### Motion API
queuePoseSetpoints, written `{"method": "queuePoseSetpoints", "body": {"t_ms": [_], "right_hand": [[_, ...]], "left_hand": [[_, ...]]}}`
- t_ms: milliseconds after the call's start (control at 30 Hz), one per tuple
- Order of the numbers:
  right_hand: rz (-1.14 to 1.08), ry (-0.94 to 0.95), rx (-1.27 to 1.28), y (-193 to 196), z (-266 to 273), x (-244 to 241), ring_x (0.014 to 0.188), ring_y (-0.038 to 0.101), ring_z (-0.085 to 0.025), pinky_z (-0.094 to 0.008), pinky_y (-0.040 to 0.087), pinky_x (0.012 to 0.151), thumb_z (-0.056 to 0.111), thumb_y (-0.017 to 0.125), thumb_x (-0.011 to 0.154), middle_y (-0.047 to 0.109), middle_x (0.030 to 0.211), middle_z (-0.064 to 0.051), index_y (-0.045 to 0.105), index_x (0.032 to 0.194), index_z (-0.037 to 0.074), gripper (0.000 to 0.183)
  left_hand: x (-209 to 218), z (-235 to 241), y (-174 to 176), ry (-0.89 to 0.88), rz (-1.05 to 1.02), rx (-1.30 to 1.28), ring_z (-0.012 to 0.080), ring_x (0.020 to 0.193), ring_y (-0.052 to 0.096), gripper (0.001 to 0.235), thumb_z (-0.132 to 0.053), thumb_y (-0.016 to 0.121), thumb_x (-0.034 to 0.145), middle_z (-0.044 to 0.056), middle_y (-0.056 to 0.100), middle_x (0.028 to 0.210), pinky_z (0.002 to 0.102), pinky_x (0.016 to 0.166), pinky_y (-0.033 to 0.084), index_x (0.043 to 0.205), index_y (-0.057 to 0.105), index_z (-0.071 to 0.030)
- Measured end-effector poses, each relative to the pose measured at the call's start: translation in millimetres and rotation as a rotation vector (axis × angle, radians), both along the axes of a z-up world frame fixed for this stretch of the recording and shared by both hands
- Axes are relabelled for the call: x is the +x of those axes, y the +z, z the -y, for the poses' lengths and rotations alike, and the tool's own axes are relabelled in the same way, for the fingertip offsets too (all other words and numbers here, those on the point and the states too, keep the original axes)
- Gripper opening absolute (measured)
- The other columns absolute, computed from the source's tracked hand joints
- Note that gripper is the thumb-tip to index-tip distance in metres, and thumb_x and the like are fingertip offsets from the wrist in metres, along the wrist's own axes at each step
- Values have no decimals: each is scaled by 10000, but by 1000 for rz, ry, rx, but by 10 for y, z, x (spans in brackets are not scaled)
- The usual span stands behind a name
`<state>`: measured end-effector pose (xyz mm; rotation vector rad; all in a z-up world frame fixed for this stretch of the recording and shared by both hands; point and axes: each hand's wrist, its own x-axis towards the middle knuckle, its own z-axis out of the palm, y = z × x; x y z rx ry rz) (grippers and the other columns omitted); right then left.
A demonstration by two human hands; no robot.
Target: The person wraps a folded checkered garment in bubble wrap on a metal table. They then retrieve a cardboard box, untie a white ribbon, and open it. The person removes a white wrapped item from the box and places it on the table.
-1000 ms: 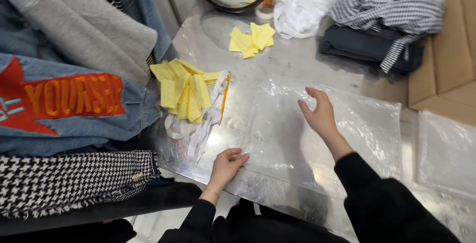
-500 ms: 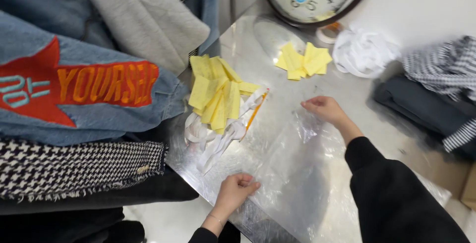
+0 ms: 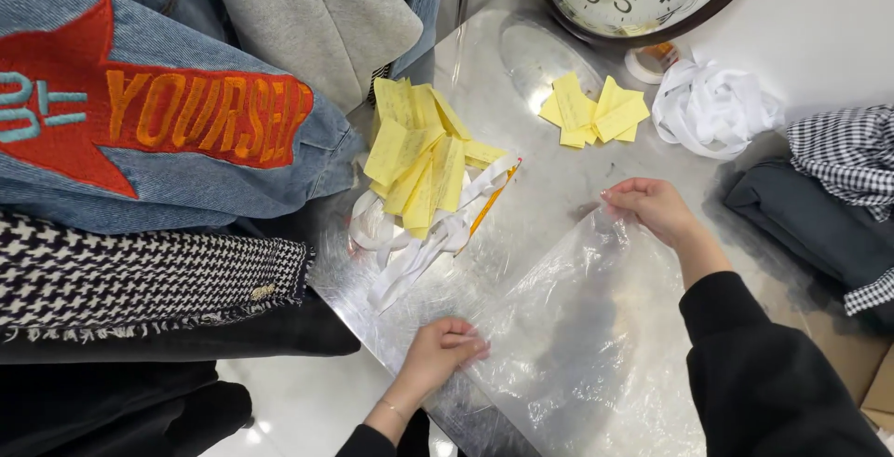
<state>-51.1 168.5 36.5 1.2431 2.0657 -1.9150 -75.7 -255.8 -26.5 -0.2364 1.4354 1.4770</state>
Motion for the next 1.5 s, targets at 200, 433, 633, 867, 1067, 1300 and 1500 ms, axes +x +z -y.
{"method": "queuePoseSetpoints", "body": {"t_ms": [200,433,633,867,1067,1300,1500], "right_hand": [[103,-65,49,209,177,24,991,709,-142,-261,442,760,342,669,1020,730,1111,-2,715,1240,121,315],[152,8,-156,111,212,160,1025,696,-280,-362,533,923,-35,697,943,751,1113,-196,678,1284,-30,341],[42,-19,-74,-16,256,163,1007,676,-216,-358,535,929,51,694,967,744,1103,-110,722,1235,58,270],[-42,-74,208,129,554,415,898,743,-254,-334,595,907,90,681,975,774,1034,-170,725,1287,-6,328],[-5,-383,838,-63,680,1907,1217,652,-189,-395,503,1009,198,658,1023,738,1266,-51,746,1291,122,291],[258,-705,813,-407,936,3264,1481,476,-238,-397,442,1060,181,607,997,573,1568,-114,672,1422,125,434],[282,-537,852,-1058,654,3923,1630,308,-264,-474,429,1142,236,569,1021,484,1665,-45,625,1472,168,460]], "left_hand": [[-73,245,-223,-66,34,-53,250,893,840,297,-5,856,850,183,858,1076,237,621,564,1111,716,17],[-81,152,-111,-65,-37,-49,246,897,830,471,-90,844,851,167,813,1118,290,854,663,1296,717,2],[-164,61,158,-206,-229,-148,154,839,796,152,-127,804,913,72,837,969,255,809,640,1058,794,-80],[-470,132,140,-987,-452,-427,161,936,683,168,-224,767,858,-26,736,1052,302,815,493,1004,690,-197],[-856,-629,537,-1617,-554,-675,150,633,715,542,-619,779,884,15,769,776,348,700,564,1032,671,-109],[-1065,-2014,21,-1040,-920,-380,366,1116,676,467,-563,536,968,138,729,1173,469,904,497,1078,665,-128],[-990,-2698,111,-643,-802,-259,207,1119,724,359,-410,680,907,18,811,1127,323,978,523,1136,826,-175]]}}
